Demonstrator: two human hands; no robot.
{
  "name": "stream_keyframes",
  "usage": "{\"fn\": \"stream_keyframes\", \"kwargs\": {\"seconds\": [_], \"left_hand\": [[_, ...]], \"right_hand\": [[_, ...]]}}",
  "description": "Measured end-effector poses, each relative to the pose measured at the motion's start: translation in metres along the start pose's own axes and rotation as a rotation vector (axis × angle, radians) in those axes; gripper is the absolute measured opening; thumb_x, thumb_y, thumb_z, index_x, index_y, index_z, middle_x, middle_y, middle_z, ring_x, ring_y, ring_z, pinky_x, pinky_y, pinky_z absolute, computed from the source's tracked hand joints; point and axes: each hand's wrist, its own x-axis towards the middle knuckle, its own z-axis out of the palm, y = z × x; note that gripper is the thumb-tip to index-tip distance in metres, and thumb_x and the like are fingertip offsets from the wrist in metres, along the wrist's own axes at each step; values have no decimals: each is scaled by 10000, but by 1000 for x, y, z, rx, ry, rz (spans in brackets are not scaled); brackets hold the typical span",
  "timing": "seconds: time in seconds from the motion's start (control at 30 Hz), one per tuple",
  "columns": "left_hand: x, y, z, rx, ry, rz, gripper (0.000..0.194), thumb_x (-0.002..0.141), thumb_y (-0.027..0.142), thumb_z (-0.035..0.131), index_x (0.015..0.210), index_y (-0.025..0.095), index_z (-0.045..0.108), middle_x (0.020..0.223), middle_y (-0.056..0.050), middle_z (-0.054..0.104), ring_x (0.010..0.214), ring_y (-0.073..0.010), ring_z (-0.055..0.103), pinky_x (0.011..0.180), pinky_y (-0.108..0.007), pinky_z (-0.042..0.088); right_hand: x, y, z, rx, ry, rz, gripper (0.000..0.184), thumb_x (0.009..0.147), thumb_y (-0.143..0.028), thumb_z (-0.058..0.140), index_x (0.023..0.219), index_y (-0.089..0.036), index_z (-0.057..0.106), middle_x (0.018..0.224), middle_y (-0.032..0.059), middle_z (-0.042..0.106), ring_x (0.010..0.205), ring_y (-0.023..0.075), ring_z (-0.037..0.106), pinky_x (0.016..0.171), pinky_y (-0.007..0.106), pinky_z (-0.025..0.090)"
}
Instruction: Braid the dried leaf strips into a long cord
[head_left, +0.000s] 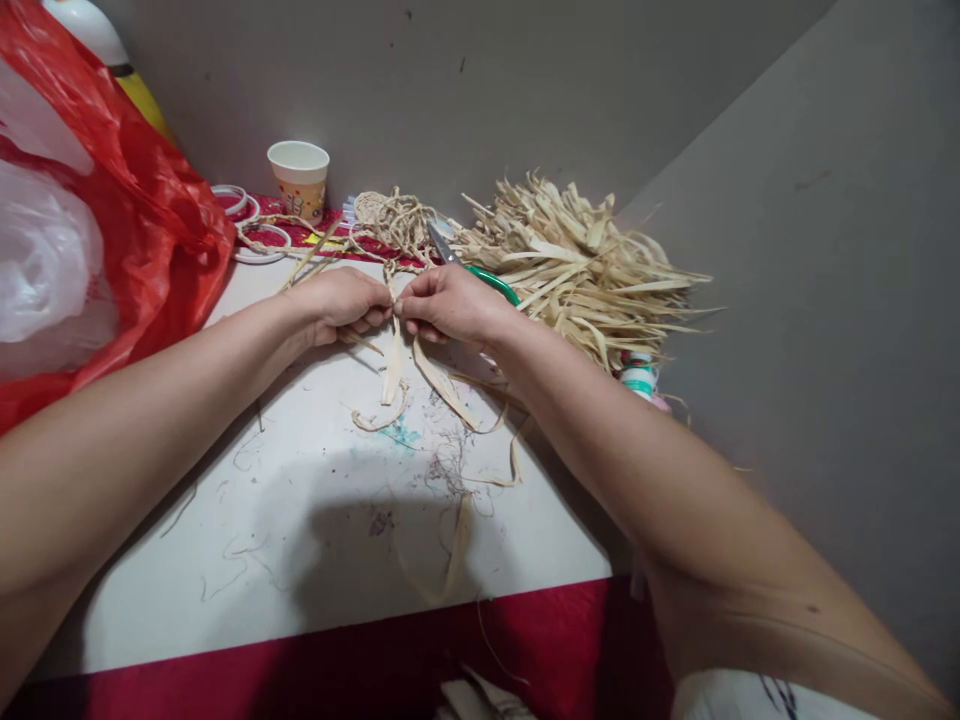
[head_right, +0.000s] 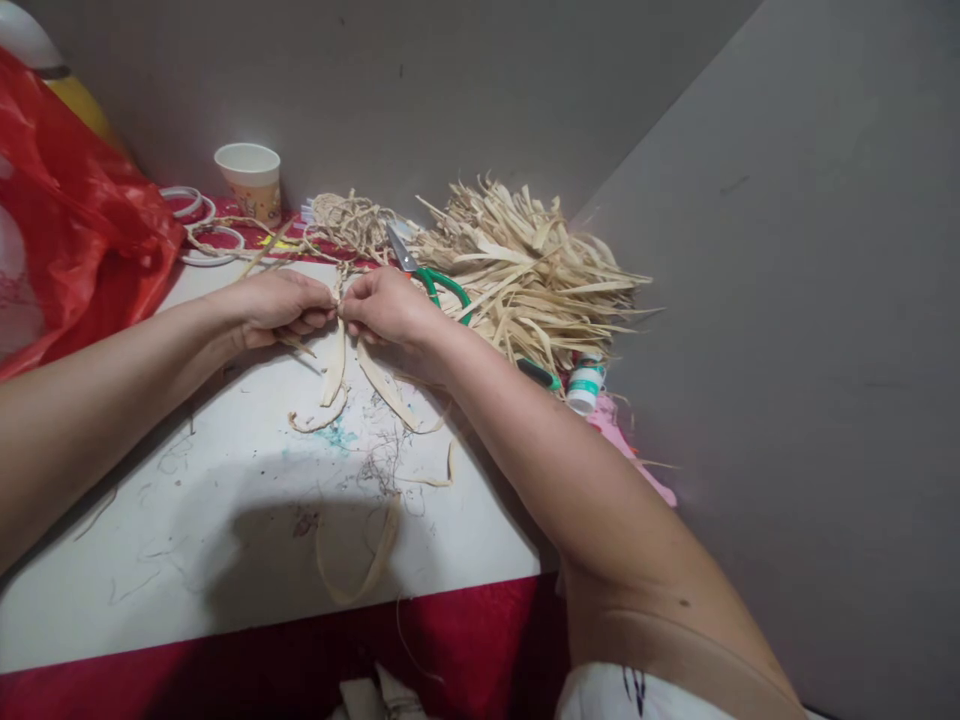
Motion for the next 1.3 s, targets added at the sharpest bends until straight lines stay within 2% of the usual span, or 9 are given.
{"fn": "stream_keyframes", "kwargs": {"seconds": [0.27, 0.43, 0.53, 0.67, 0.8, 0.9, 1.0, 1.07, 1.3], "left_hand": [[0, -1, 5, 48, 29, 30, 160, 726, 216, 473, 574, 169, 493, 454, 64, 323, 386, -42, 250, 462, -244, 190], [-1, -2, 6, 56, 68, 37, 163, 696, 212, 497, 537, 181, 473, 453, 53, 343, 396, -56, 270, 458, -249, 213], [-2, -2, 8, 46, 74, 49, 204, 704, 183, 501, 510, 184, 440, 443, 50, 351, 384, -52, 278, 442, -247, 205], [0, -2, 9, 36, 99, 46, 243, 718, 145, 521, 499, 183, 425, 421, 50, 368, 353, -46, 290, 417, -240, 196], [1, -3, 11, 30, 148, 40, 261, 728, 133, 546, 491, 174, 444, 398, 49, 375, 329, -43, 290, 402, -244, 186], [-1, -3, 13, 33, 157, 62, 265, 754, 148, 542, 498, 167, 474, 388, 44, 393, 326, -43, 285, 396, -246, 174], [-2, -3, 13, 11, 161, 66, 257, 765, 133, 532, 512, 158, 498, 393, 41, 421, 323, -39, 278, 392, -246, 169], [-2, -2, 13, -22, 163, 65, 248, 762, 120, 533, 517, 149, 508, 415, 29, 464, 326, -34, 283, 391, -245, 171], [-1, -2, 10, -168, 129, 47, 228, 699, 90, 512, 475, 133, 513, 407, 1, 493, 334, -33, 310, 391, -237, 172]], "right_hand": [[-4, 0, -9, 118, -181, 75, 174, 813, -56, 569, 654, -127, 568, 549, 7, 592, 388, 47, 452, 331, 139, 313], [-2, 0, -7, 99, -117, 107, 160, 779, -7, 574, 708, -147, 542, 590, 26, 660, 341, 52, 426, 306, 161, 274], [-3, -2, -6, 21, -81, 116, 177, 782, -6, 556, 661, -135, 546, 540, 17, 641, 310, 44, 392, 277, 166, 201], [-4, -4, -4, -20, 29, 116, 202, 763, -3, 558, 604, -126, 546, 528, 29, 650, 297, 38, 368, 270, 164, 204], [-3, -3, 0, 184, 66, 202, 238, 761, -1, 537, 554, -117, 523, 517, 39, 645, 288, 24, 332, 259, 154, 178], [-2, 0, 5, 410, 60, 329, 202, 788, -9, 505, 612, -107, 528, 533, 27, 634, 296, 4, 318, 260, 121, 155], [-3, 2, 10, 546, 80, 380, 158, 806, -24, 495, 673, -101, 531, 540, 21, 629, 307, -1, 331, 263, 100, 150], [-5, 3, 14, 557, 118, 356, 145, 801, -36, 507, 678, -99, 550, 536, 24, 629, 312, 7, 359, 258, 105, 158], [-12, 2, 26, 291, 298, 134, 223, 761, -35, 533, 556, -115, 569, 514, 18, 624, 294, 32, 393, 262, 154, 231]]}}
